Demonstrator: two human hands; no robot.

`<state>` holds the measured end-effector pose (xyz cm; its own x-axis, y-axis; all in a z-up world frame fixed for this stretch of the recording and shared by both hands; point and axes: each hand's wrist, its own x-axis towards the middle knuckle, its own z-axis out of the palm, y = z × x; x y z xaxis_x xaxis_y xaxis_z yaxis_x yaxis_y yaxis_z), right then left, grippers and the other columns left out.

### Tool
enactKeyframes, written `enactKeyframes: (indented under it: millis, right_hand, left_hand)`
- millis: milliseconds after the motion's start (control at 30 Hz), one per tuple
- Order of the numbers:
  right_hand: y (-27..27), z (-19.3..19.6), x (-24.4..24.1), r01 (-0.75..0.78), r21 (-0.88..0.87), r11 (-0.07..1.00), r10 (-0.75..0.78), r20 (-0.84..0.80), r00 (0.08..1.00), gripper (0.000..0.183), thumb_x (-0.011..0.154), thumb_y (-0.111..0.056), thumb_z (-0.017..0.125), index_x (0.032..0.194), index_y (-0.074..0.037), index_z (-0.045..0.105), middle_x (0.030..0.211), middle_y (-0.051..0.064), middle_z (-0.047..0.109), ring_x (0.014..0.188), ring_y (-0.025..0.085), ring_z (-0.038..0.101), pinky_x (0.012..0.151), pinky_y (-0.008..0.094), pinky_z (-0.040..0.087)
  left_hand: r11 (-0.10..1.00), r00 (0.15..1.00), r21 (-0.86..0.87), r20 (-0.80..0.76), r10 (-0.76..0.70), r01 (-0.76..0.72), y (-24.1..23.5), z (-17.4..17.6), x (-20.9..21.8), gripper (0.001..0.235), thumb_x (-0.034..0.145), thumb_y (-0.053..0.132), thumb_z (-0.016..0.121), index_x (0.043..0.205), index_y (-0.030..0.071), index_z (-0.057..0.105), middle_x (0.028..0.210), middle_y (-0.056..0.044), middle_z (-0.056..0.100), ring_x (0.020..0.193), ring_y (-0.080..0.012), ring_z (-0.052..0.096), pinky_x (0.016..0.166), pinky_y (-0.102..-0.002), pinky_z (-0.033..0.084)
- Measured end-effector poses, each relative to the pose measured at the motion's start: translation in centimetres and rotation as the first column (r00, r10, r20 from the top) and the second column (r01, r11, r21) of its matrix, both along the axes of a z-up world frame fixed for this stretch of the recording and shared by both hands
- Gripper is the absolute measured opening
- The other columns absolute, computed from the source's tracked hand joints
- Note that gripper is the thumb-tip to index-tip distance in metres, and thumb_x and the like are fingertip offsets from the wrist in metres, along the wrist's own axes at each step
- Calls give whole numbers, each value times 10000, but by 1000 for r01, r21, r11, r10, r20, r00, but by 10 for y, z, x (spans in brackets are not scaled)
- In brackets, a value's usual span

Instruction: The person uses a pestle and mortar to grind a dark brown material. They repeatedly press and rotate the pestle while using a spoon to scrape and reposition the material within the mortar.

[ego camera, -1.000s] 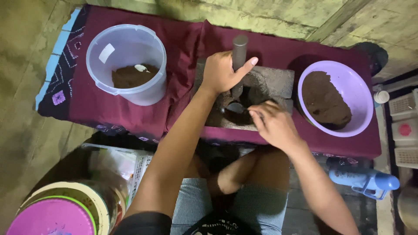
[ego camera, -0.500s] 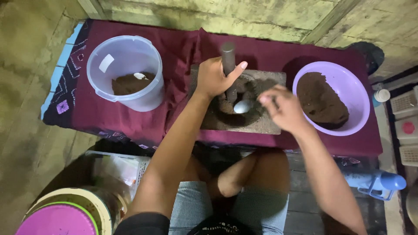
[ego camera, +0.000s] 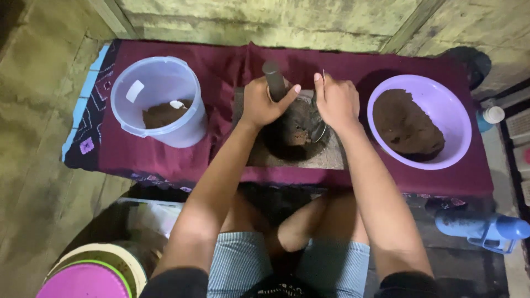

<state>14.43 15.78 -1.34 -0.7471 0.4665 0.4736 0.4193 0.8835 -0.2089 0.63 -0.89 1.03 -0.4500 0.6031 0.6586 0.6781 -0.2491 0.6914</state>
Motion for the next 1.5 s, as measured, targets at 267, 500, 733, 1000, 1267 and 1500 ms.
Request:
enactKeyframes:
  millis: [267, 500, 733, 1000, 1267, 1500]
  right_hand:
    - [-4, 1, -1, -20, 7, 1000, 20, -35, 999, 589, 1181, -385, 377, 747, -52, 595, 565, 249, 620, 677, 490, 691, 779, 543, 515]
    - [-2, 0, 4, -59, -12, 998, 57, -88, 994, 606, 1193, -351, 370, 691, -65, 551, 558, 217, 613, 652, 455, 688, 757, 530, 511]
    - [-5, 6, 5, -82, -18, 997, 80, -90, 993, 592, 1191, -349, 388, 708, -62, 571, 533, 215, 585, 641, 465, 674, 766, 519, 513]
    - [-8, 2, 9, -60, 61, 996, 67, -107, 992, 575, 1188, -345, 402, 702, -74, 546, 502, 204, 549, 599, 463, 650, 744, 509, 506]
    - [-11, 2, 7, -54, 17, 998, 55, -76, 996, 582, 1188, -356, 366, 712, -86, 564, 504, 186, 574, 604, 453, 667, 763, 510, 516]
    - [-2, -10, 3, -23, 99, 995, 32, -90, 995, 546, 1174, -352, 420, 719, -86, 561, 513, 207, 575, 610, 446, 673, 747, 495, 519]
  left_hand:
    - [954, 879, 299, 453, -148, 6, 6, 8, 24, 235, 977, 178, 729, 775, 73, 671, 627, -56, 697, 603, -128, 655, 661, -289, 545]
    - [888, 842, 455, 504, -194, -68, 12, 12, 38, 461, 1002, 103, 675, 556, 86, 556, 383, -14, 469, 346, -74, 444, 424, -208, 401]
    - [857, 893, 513, 363, -264, 45, -5, 59, 67, 462, 997, 74, 651, 549, 109, 546, 390, -18, 462, 325, -78, 440, 420, -193, 392]
    - [888, 887, 458, 392, -244, 42, 14, 6, 65, 470, 963, 2, 646, 525, 88, 499, 401, -48, 500, 398, -57, 463, 463, -201, 393]
    - [878, 897, 478, 386, -217, 7, -11, 49, 71, 461, 952, -9, 635, 525, 99, 499, 401, -21, 448, 399, -66, 418, 441, -220, 380]
    - [862, 871, 481, 341, -354, 162, 16, -11, 72, 462, 950, -10, 629, 520, 109, 509, 388, -55, 481, 357, -88, 492, 452, -201, 405]
